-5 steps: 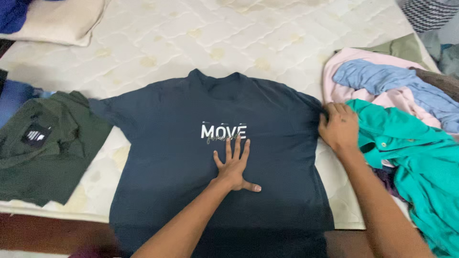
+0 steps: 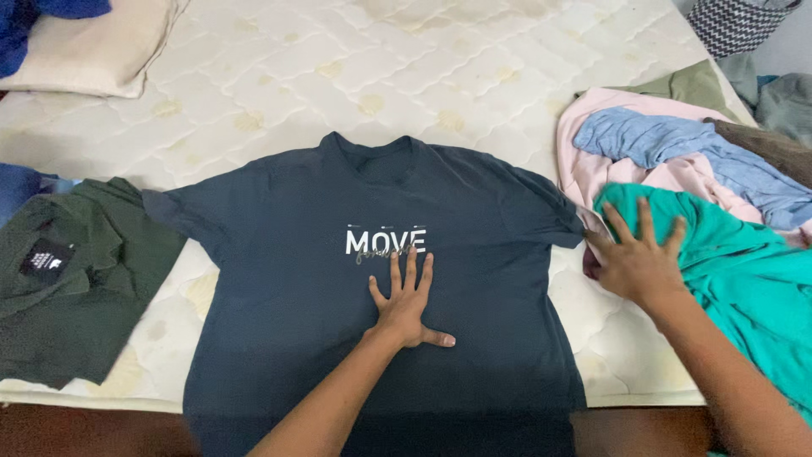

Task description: The person folds several shirts on a bed. They smooth and fold a dark gray t-shirt, then a green polo shirt, and finally a light blue patterned t-shirt, stacking each folded item on the left side of the bed.

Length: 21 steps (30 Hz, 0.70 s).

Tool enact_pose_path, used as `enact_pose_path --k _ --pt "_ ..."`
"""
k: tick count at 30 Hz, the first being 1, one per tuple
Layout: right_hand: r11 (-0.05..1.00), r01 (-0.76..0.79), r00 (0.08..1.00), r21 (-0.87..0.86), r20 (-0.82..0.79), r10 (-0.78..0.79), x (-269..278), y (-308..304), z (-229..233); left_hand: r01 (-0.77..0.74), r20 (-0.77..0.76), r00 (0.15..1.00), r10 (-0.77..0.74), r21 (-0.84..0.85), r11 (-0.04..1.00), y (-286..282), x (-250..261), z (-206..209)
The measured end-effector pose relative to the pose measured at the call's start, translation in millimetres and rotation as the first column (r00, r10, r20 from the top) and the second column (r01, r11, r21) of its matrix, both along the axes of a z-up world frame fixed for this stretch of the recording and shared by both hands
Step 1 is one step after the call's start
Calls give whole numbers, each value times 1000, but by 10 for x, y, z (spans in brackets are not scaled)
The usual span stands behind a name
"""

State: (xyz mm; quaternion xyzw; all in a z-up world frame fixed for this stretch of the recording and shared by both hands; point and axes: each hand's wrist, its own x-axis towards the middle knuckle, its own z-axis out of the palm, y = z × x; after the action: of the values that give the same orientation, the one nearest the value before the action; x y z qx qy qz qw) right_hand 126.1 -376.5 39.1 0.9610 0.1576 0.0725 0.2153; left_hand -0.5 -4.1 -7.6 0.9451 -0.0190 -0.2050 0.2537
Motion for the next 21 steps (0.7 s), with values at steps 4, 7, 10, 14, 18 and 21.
enact_pose_path --k 4,7,10,14,18,21 --pt "1000 3 984 11 178 -5 144 -405 77 3 -31 1000 -3 -8 1000 11 -7 -18" --pt "1000 8 959 -14 282 -3 538 -710 -111 -23 -22 999 23 -10 1000 2 3 -12" --pt "991 39 922 -126 386 13 912 -898 -331 -31 -16 999 31 -18 999 -4 2 -4" --pt "973 146 885 -181 463 -47 1288 -962 -393 -35 -57 998 35 -2 999 -10 30 -52" --pt "924 261 832 -280 551 -68 1296 -604 -314 -34 -66 997 34 6 999 -18 56 -71" --pt "958 208 891 -197 441 -103 1049 -191 -207 -10 -58 998 11 23 1000 -21 70 -46"
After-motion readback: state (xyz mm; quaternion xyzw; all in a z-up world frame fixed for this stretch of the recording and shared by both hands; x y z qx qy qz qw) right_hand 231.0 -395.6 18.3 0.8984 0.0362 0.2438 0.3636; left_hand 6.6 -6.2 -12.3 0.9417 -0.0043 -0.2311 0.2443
